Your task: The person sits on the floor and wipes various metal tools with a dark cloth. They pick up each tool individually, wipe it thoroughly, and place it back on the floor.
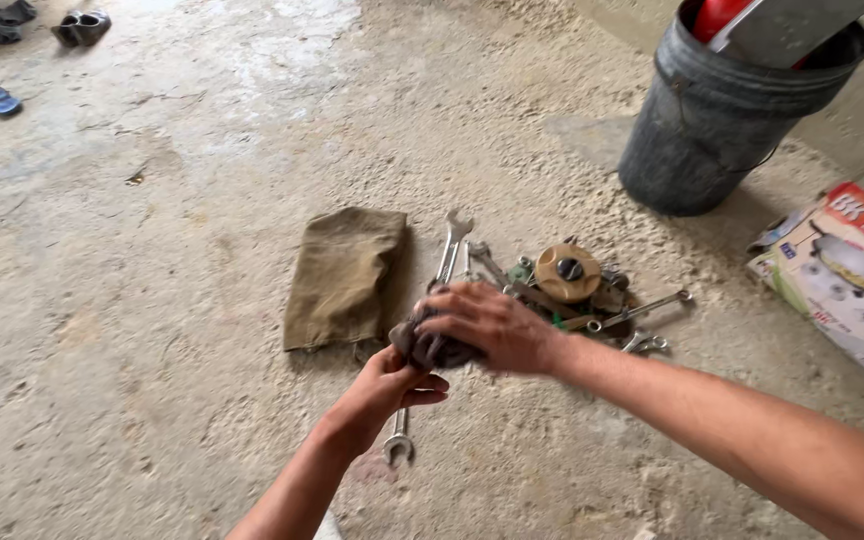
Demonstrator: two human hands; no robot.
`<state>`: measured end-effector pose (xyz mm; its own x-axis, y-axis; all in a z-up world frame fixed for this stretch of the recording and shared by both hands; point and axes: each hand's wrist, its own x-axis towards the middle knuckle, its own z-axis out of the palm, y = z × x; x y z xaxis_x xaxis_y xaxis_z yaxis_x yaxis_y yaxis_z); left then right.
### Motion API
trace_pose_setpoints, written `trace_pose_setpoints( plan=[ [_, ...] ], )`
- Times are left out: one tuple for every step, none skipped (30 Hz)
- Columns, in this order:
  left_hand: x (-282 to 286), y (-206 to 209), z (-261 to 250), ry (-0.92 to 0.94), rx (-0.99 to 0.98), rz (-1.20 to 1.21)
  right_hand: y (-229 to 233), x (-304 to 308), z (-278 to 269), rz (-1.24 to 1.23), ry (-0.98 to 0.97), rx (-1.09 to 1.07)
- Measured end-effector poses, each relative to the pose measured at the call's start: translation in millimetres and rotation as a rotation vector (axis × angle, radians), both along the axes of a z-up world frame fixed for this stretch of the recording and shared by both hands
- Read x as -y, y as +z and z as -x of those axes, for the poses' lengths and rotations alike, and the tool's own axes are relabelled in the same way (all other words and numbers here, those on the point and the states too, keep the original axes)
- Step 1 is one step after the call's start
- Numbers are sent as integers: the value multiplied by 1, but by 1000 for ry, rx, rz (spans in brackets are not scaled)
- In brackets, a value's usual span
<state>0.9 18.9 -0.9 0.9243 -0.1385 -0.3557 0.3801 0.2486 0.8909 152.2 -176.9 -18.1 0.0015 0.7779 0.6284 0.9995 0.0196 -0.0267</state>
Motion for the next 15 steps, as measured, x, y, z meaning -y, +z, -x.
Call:
trace_pose_setpoints(
  plan=[
    [-3, 0, 2, -16, 18, -25, -6, -1, -7, 5, -63, 22],
    [-3, 0, 1, -41, 42, -46, -7, 2, -22, 13, -134, 50],
    [-2, 0, 1, -65, 66, -67, -4, 5, -42, 32, -367, 35],
    [2, 0, 5, -82, 29, -93, 0, 8, -57, 56, -597, 19],
    [6, 0, 9, -98, -8, -119, 3, 10, -63, 54, -679, -56],
    [6, 2, 7, -115, -36, -154, 8, 9, -68, 40, -762, -126],
    [6, 5, 7, -96, -22, -130, 15, 7, -69, 25, -843, -196],
    [4, 6, 5, -69, -10, -103, 20, 2, -64, 92, -786, -174],
    [2, 7, 3, -43, 3, -76, 20, -2, -49, 159, -729, -151],
    [-2, 6, 5, -30, 45, -90, 17, -7, -28, 226, -664, -135],
    [-8, 6, 3, -18, 86, -104, 16, -12, -11, 116, -450, -55],
    [-13, 4, 2, -8, 124, -115, 14, -15, 2, 9, -237, 19],
    [-18, 1, 3, -13, 102, -123, 14, -20, 9, -99, -24, 92],
    [-20, -1, 2, -25, 84, -128, 15, -19, 10, -46, -110, 118],
    [-19, -4, 4, -36, 66, -133, 18, -17, 3, 7, -194, 144]
  ],
)
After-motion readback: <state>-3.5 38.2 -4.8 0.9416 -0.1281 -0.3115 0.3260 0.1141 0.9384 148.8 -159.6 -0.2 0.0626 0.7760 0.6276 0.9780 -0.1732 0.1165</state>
